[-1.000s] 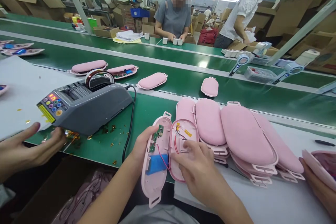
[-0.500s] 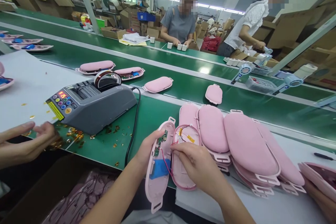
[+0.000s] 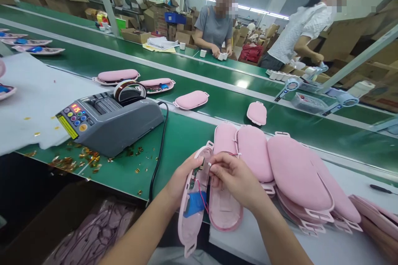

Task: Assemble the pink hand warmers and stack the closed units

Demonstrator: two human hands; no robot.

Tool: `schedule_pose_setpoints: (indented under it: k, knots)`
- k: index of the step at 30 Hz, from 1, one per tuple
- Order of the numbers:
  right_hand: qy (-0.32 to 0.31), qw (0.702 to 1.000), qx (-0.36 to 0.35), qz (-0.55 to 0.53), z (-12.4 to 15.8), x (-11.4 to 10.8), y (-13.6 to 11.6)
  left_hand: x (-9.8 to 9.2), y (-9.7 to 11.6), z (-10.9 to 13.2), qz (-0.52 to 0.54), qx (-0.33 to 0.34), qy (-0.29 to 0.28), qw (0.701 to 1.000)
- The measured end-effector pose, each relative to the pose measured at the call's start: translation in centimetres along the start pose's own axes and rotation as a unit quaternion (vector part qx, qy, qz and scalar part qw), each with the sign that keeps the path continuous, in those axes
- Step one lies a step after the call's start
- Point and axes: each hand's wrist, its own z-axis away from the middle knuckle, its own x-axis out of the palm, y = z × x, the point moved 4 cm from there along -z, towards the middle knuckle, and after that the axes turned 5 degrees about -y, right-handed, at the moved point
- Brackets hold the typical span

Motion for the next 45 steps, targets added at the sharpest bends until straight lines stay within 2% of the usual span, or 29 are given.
schedule_pose_setpoints:
  k: [5, 9, 12, 15, 17, 20, 23, 34, 42, 44, 45]
  knots:
    - [-0.014, 0.999, 0.036, -0.028, 0.1, -0.1, -0.3, -0.2, -0.2, 0.1, -0.009, 0.007, -0.013, 1.0]
    - [-0.005, 0.999, 0.049, 0.002, 0.1, -0.1, -0.3, 0.0, -0.2, 0.3, -0.007, 0.004, -0.006, 1.0]
    - [0.055, 0.991, -0.006, 0.122, 0.2, -0.3, -0.6, 0.0, 0.1, 0.4, -0.006, 0.02, 0.023, 1.0]
    - [0.14, 0.957, -0.073, 0.242, 0.7, -0.4, -1.2, -0.3, 0.3, 0.6, -0.012, 0.034, 0.054, 0.998]
    - [0.127, 0.962, -0.06, 0.234, 0.9, -0.2, -1.0, -0.6, 0.2, 0.6, -0.013, 0.033, 0.062, 0.997]
    - [0.041, 0.984, 0.0, 0.173, 0.7, 0.2, -0.5, -0.8, 0.0, 0.6, -0.015, 0.03, 0.064, 0.997]
    - [-0.015, 0.989, 0.019, 0.148, 0.3, 0.3, -0.4, -0.8, -0.2, 0.5, -0.024, 0.035, 0.063, 0.997]
    - [-0.051, 0.988, 0.019, 0.147, -0.1, 0.2, -0.7, -1.0, -0.4, 0.6, -0.042, 0.041, 0.057, 0.997]
    - [-0.022, 0.978, 0.018, 0.209, -0.4, 0.9, -1.0, -1.2, -0.4, 0.3, -0.062, 0.043, 0.069, 0.995]
    - [0.019, 0.975, 0.005, 0.223, 0.4, 0.6, -1.2, -1.1, -0.5, 0.4, -0.047, 0.025, 0.079, 0.995]
    - [0.073, 0.971, -0.01, 0.229, 1.0, 0.1, -1.4, -1.0, -0.5, 0.4, -0.04, 0.017, 0.079, 0.996]
